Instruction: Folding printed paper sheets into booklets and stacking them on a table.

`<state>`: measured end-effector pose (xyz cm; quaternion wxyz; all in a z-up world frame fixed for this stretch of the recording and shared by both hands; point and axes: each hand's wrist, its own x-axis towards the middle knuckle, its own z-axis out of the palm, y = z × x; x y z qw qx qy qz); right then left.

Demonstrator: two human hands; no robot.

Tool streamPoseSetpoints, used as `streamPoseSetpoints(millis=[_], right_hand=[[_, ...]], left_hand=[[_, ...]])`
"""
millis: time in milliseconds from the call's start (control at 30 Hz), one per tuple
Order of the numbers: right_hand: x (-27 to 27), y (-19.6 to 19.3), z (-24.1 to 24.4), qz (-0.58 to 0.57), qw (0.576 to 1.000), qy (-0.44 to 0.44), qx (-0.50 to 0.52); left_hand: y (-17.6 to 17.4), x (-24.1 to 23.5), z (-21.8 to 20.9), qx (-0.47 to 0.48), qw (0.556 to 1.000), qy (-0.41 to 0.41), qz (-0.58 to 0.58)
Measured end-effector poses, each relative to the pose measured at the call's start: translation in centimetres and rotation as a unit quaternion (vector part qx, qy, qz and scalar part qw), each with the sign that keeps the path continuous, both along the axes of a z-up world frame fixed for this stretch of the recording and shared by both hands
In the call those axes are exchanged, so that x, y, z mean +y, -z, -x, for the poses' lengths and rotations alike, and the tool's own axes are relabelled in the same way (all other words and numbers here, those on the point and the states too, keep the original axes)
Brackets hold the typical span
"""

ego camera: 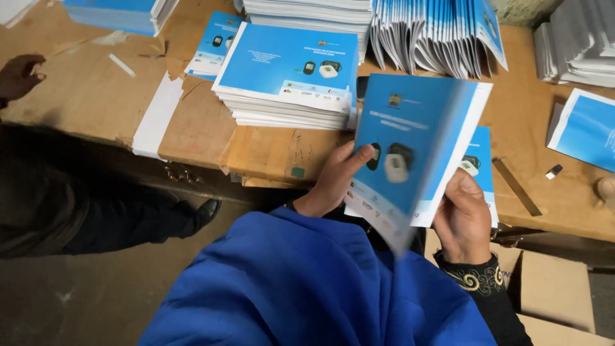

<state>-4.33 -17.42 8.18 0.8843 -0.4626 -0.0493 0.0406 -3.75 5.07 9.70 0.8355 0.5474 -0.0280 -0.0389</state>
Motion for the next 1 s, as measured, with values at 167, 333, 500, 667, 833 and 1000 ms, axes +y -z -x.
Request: streamPoseSetpoints(millis=[167, 333, 500, 667, 833, 1000], right_hand=[[2.1, -3.6, 1.4, 0.080, 0.992, 0.098, -0.014], [-2.5, -1.8, 0.0, 0.306, 0.901, 0.302, -0.065], [-6.2, -4.8, 0.0, 0.189, 0.914, 0.313, -0.177], [-3.6, -1.8, -0.2, 0.180, 0.930, 0.303, -0.104], [0.5, -3.2, 1.0, 0.100, 0.983, 0.145, -0.051], [-0.6, -1.2, 0.3, 0.028, 0.997, 0.044, 0.053]], left_hand=[[-2.8, 0.6, 0.9, -0.017, 0.999, -0.021, 0.020], [-0.1, 1.8, -0.5, 0.049, 0.986, -0.158, 0.009], [-1.0, 4.7, -1.1, -0.166, 0.955, -0.240, -0.055], [-0.7, 2.7, -0.1, -0.152, 0.932, -0.211, -0.253], [1.4, 0.0, -0.1, -0.051, 0.976, -0.096, -0.188], [-1.2, -0.1, 0.9, 0.032, 0.998, -0.037, -0.030]])
